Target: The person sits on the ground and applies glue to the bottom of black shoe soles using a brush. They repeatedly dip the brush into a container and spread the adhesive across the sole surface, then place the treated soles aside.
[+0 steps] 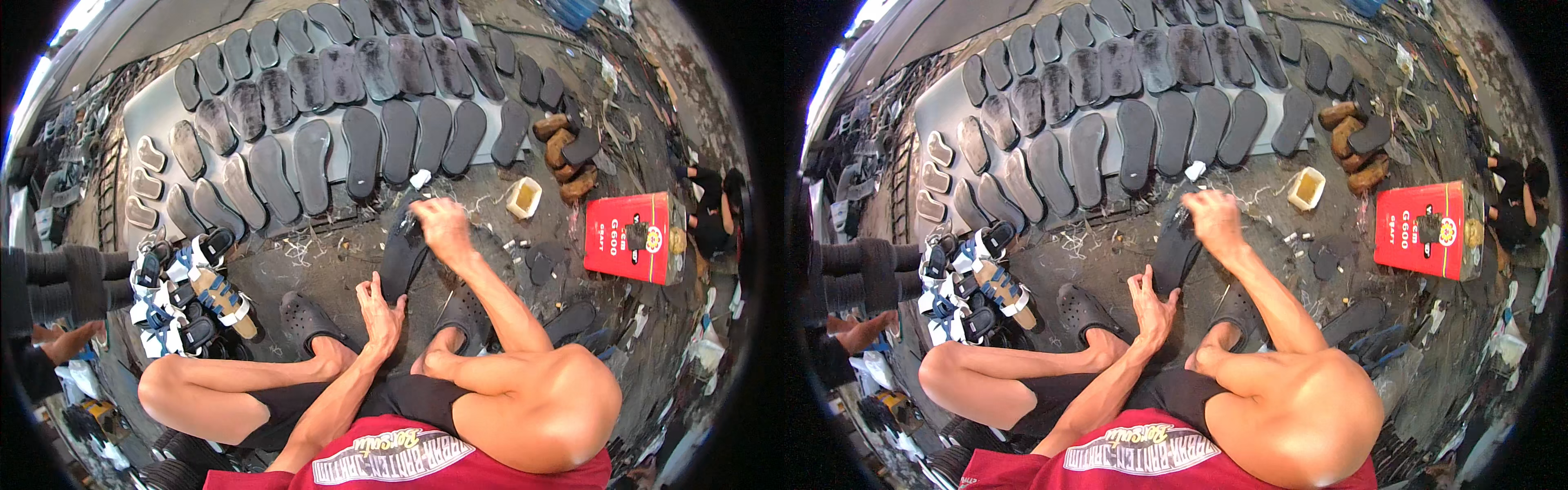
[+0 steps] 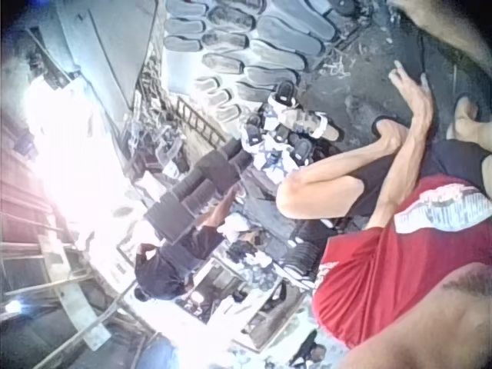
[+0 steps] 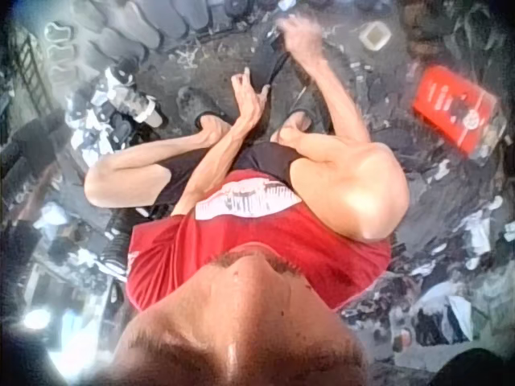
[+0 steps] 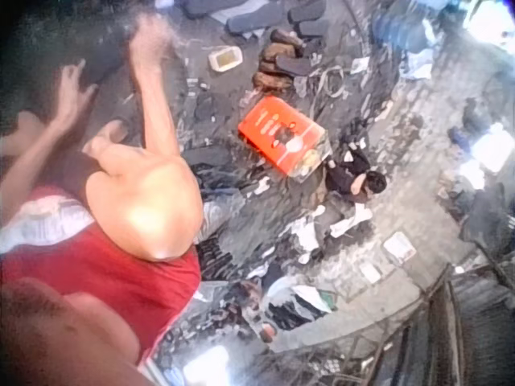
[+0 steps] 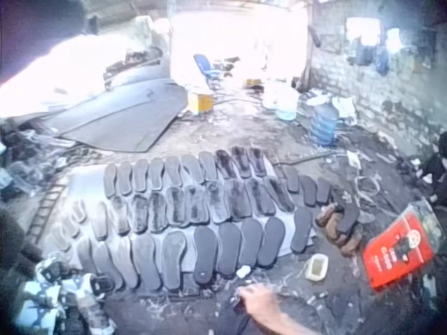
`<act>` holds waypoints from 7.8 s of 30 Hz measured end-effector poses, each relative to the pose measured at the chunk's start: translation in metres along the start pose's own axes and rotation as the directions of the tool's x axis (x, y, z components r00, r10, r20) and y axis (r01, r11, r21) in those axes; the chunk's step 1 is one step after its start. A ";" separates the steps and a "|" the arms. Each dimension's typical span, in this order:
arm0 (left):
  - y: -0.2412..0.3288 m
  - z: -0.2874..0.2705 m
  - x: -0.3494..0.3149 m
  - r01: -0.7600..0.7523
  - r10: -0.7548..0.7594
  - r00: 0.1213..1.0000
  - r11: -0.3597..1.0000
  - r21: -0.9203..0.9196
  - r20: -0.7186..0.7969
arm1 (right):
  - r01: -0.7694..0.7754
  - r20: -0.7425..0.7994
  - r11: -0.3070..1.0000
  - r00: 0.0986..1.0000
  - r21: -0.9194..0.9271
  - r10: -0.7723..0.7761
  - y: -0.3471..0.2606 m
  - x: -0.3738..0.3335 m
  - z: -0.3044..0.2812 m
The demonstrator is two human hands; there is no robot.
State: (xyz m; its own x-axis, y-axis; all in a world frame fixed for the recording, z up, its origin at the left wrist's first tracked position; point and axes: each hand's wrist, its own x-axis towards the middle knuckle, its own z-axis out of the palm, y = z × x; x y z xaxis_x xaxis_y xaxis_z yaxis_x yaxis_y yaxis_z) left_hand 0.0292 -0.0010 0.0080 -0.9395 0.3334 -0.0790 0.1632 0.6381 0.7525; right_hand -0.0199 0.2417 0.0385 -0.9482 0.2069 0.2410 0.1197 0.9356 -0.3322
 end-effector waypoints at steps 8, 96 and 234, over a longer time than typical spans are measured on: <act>-0.003 -0.007 0.003 0.061 -0.063 0.997 0.998 0.032 0.052 | -0.057 0.106 0.989 0.992 -0.135 0.071 -0.019 -0.051 -0.005; 0.232 -0.025 0.697 0.228 -0.298 0.944 0.900 -0.371 -0.142 | -0.334 0.367 -0.279 0.237 0.900 0.900 0.128 -0.095 -0.124; 0.000 0.009 0.012 -0.017 0.003 0.998 0.971 -0.238 -0.061 | 0.030 0.054 0.998 0.998 0.057 -0.034 -0.037 0.019 -0.001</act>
State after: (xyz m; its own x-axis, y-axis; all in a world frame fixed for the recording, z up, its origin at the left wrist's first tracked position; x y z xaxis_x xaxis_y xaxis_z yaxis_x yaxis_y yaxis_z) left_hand 0.0204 0.0090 0.0015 -0.9556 0.2924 -0.0371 0.1030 0.4491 0.8875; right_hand -0.0417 0.2111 0.0560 -0.9661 0.1597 0.2027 0.0737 0.9236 -0.3763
